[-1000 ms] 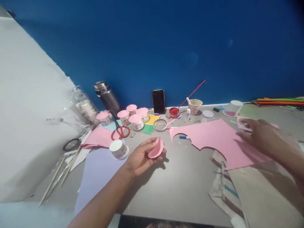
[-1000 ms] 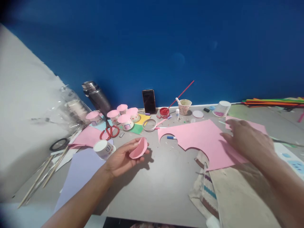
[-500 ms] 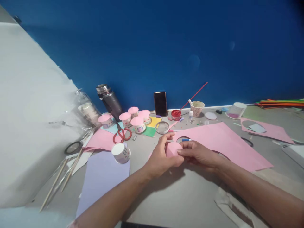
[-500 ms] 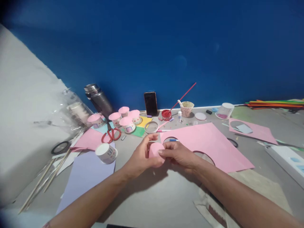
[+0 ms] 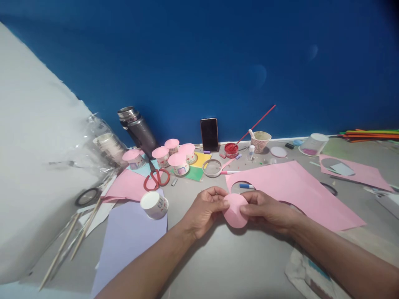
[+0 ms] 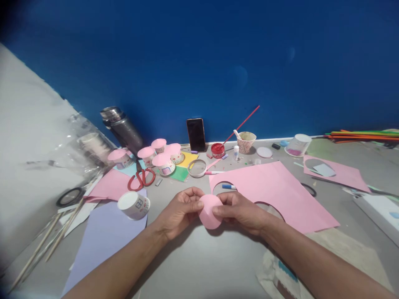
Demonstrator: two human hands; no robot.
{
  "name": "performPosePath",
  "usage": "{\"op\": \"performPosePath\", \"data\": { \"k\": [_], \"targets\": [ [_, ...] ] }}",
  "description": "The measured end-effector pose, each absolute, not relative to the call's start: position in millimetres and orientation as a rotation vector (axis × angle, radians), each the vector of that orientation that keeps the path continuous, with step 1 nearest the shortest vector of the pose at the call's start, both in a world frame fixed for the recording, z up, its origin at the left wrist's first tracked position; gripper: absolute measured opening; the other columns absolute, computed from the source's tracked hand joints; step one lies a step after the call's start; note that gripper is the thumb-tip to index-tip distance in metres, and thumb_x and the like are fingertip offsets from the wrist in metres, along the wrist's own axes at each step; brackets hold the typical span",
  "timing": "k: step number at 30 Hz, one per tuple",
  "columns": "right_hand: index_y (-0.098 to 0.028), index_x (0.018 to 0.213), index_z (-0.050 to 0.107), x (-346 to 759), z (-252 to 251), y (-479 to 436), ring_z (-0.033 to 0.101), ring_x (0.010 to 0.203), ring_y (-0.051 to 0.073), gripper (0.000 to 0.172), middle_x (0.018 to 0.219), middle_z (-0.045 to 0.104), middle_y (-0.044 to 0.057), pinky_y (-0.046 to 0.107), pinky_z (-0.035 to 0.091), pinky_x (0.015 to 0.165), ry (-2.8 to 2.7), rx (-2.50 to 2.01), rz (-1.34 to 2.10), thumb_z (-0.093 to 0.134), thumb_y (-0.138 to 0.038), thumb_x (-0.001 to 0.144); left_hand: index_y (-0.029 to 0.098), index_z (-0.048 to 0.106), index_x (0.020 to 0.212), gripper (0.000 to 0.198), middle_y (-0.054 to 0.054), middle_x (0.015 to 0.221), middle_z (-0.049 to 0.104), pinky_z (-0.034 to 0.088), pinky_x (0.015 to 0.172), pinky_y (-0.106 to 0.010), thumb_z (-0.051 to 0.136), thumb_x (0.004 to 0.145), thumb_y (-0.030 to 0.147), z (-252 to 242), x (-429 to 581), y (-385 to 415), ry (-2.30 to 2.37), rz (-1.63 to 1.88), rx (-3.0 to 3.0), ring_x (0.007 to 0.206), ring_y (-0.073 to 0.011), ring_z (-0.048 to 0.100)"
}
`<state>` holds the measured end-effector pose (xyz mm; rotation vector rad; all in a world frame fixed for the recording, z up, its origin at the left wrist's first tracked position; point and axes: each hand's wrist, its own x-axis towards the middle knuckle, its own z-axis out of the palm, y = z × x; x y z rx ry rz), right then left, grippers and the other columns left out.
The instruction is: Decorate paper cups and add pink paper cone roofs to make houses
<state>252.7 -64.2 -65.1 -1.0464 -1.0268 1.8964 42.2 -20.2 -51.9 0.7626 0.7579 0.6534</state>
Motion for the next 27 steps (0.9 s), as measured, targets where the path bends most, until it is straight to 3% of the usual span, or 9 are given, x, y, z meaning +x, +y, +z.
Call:
{"op": "performPosePath", "data": {
  "k": [6,11,17,20,23,25,27],
  "targets": [
    [-0.011,0.084,0.070,257.4,-68.4,-62.6,0.030,0.057,0.007,0.057,0.063,0.047,-0.005,0.027,0.014,0.055,-0.999,-1.026,1.886,0.096,-0.057,0.063,0.012,0.073,0.081,0.056,-0.006,0.077,0.070,0.056,0.068,-0.030,0.096,0.061,0.058,-47.5,42.1,-22.3,0.755,0.578,0.692,0.070,-0.0169,0.066],
    [-0.013,0.080,0.066,257.3,-70.3,-65.0,0.031,0.058,0.007,0.055,0.062,0.045,-0.006,0.026,0.016,0.055,-0.976,-1.008,1.928,0.096,-0.056,0.064,0.014,0.062,0.064,0.052,-0.001,0.063,0.060,0.047,0.062,-0.024,0.102,0.055,0.047,-51.9,42.6,-27.3,0.764,0.581,0.762,0.059,-0.0102,0.056],
    [-0.015,0.091,0.067,258.2,-63.8,-65.5,0.029,0.055,0.006,0.054,0.063,0.045,-0.006,0.024,0.015,0.052,-1.003,-0.983,1.895,0.090,-0.060,0.073,0.015,0.062,0.062,0.052,0.001,0.062,0.058,0.044,0.063,-0.024,0.100,0.060,0.050,-55.0,42.6,-24.5,0.746,0.753,0.808,0.060,-0.0097,0.052],
    [-0.017,0.097,0.069,259.2,-56.4,-63.6,0.033,0.054,0.007,0.049,0.065,0.048,-0.005,0.023,0.017,0.050,-1.040,-1.052,1.779,0.087,-0.058,0.077,0.016,0.068,0.066,0.043,0.000,0.066,0.061,0.045,0.065,-0.025,0.095,0.069,0.050,-53.6,40.7,-23.5,0.794,0.907,0.973,0.064,-0.0113,0.053],
    [-0.017,0.088,0.072,258.4,-52.3,-61.9,0.047,0.059,0.010,0.032,0.077,0.061,0.001,0.025,0.032,0.053,-1.212,-1.164,1.587,0.084,-0.045,0.079,0.019,0.076,0.072,0.030,-0.004,0.079,0.069,0.050,0.076,-0.030,0.088,0.080,0.046,-51.8,39.2,-25.2,0.803,0.984,1.272,0.078,-0.0167,0.061],
    [-0.018,0.082,0.073,256.6,-53.1,-62.4,0.060,0.071,0.016,0.016,0.087,0.069,0.005,0.029,0.043,0.061,-1.400,-1.212,1.308,0.077,-0.033,0.084,0.022,0.081,0.085,0.024,-0.005,0.096,0.072,0.052,0.084,-0.032,0.088,0.081,0.044,-50.9,39.6,-26.2,0.807,1.019,1.315,0.091,-0.0194,0.065],
    [-0.020,0.082,0.074,254.1,-55.9,-65.0,0.068,0.086,0.021,0.008,0.096,0.073,0.007,0.032,0.050,0.072,-1.573,-1.212,0.865,0.068,-0.022,0.087,0.026,0.079,0.107,0.038,-0.005,0.115,0.072,0.054,0.089,-0.034,0.088,0.079,0.050,-50.5,41.0,-25.9,0.797,1.039,1.127,0.101,-0.0212,0.066]
  ]
}}
